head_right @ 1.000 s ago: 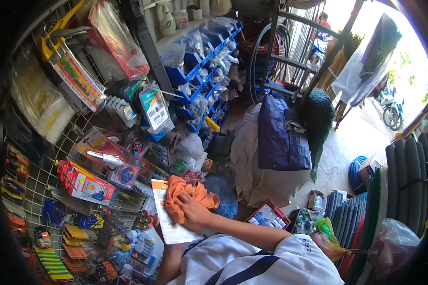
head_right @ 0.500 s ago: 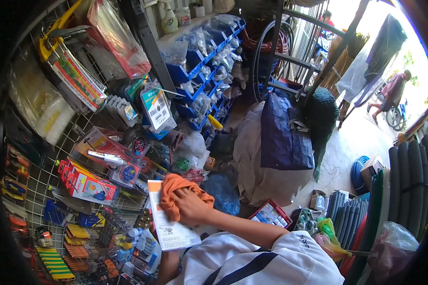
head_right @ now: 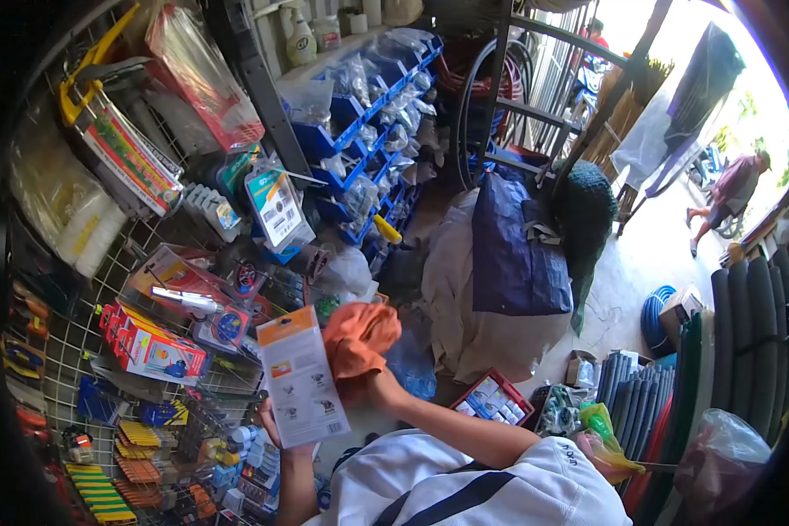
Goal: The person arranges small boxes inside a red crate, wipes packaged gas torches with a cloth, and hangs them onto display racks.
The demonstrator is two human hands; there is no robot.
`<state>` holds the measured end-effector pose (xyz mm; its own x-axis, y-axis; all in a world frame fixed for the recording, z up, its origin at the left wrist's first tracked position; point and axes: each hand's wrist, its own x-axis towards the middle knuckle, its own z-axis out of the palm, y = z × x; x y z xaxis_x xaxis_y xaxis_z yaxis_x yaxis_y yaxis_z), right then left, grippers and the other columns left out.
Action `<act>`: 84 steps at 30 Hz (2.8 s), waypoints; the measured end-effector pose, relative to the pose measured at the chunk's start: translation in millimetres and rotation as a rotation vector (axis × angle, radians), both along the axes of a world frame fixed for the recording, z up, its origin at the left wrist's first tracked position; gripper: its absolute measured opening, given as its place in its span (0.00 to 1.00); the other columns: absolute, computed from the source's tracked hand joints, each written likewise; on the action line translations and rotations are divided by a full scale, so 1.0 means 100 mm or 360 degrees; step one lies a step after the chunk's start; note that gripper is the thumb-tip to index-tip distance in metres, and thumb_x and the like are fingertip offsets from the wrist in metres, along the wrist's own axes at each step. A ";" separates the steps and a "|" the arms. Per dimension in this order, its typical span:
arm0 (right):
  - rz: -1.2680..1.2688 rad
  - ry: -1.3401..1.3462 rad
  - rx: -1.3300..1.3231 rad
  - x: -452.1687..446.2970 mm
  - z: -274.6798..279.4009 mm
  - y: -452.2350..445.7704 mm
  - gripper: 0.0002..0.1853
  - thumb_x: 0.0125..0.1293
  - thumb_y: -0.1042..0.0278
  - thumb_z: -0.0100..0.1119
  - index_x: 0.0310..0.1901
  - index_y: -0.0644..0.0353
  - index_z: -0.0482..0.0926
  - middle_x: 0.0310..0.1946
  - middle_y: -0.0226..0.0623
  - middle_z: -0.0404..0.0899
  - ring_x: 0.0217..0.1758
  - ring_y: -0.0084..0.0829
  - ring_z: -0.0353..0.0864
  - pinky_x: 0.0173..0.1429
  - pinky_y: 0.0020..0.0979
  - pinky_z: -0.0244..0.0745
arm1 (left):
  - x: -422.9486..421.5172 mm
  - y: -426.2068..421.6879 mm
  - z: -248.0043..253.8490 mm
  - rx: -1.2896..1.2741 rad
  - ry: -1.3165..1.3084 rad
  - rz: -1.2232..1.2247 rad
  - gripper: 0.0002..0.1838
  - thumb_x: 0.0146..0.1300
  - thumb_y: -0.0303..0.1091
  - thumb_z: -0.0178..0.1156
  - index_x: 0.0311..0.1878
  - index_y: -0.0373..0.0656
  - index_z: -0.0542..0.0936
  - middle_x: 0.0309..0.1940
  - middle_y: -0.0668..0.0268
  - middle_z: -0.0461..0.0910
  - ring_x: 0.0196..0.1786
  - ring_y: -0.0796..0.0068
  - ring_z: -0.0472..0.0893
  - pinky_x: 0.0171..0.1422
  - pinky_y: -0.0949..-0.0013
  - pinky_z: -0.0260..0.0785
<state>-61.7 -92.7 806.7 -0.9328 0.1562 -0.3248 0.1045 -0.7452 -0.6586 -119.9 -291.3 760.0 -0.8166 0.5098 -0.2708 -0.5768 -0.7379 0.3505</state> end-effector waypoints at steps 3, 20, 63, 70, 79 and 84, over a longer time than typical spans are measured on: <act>-0.0108 0.0048 0.0046 -0.08 -0.02 -0.16 0.28 0.73 0.43 0.48 0.66 0.52 0.68 0.64 0.32 0.71 0.64 0.31 0.73 0.67 0.39 0.68 | -0.03 0.18 0.17 -0.0384 0.0094 -0.0084 0.30 0.67 0.50 0.50 0.64 0.38 0.71 0.56 0.59 0.78 0.59 0.59 0.76 0.62 0.55 0.69; 0.0232 0.0763 0.1386 0.11 -0.26 -0.35 0.21 0.60 0.68 0.60 0.55 0.62 0.70 0.48 0.42 0.71 0.52 0.38 0.70 0.60 0.38 0.64 | 0.27 0.22 0.06 -0.0663 0.0762 -0.0207 0.45 0.69 0.66 0.42 0.78 0.44 0.46 0.67 0.59 0.66 0.65 0.64 0.71 0.69 0.60 0.63; 0.0507 0.1342 0.2170 -0.33 -0.04 -0.61 0.24 0.55 0.60 0.56 0.49 0.67 0.71 0.50 0.54 0.65 0.57 0.57 0.64 0.62 0.50 0.60 | 0.26 0.06 0.47 -0.0089 0.0527 -0.0260 0.36 0.67 0.56 0.48 0.71 0.41 0.62 0.63 0.57 0.71 0.64 0.57 0.73 0.66 0.53 0.68; 0.0609 0.1037 0.1328 -0.30 -0.58 -0.80 0.24 0.65 0.62 0.54 0.61 0.61 0.68 0.62 0.50 0.65 0.68 0.54 0.60 0.74 0.45 0.52 | 0.37 0.06 0.33 -0.0477 0.0136 0.0412 0.33 0.70 0.53 0.46 0.71 0.40 0.62 0.65 0.57 0.70 0.64 0.59 0.73 0.66 0.56 0.68; 0.0969 0.1358 0.2015 -0.08 -0.33 -0.86 0.29 0.55 0.52 0.57 0.53 0.64 0.72 0.49 0.51 0.68 0.56 0.53 0.67 0.59 0.50 0.62 | 0.45 -0.68 -0.68 -0.0965 0.0390 0.0369 0.25 0.69 0.48 0.47 0.60 0.40 0.72 0.51 0.55 0.78 0.49 0.62 0.80 0.54 0.58 0.74; 0.0590 0.1153 0.2313 -0.71 -0.60 -0.61 0.26 0.50 0.62 0.59 0.53 0.60 0.74 0.52 0.51 0.71 0.58 0.52 0.69 0.61 0.49 0.64 | 0.42 -0.45 -0.15 0.0429 0.0048 -0.0146 0.32 0.62 0.55 0.52 0.62 0.42 0.72 0.50 0.54 0.78 0.47 0.58 0.81 0.51 0.49 0.74</act>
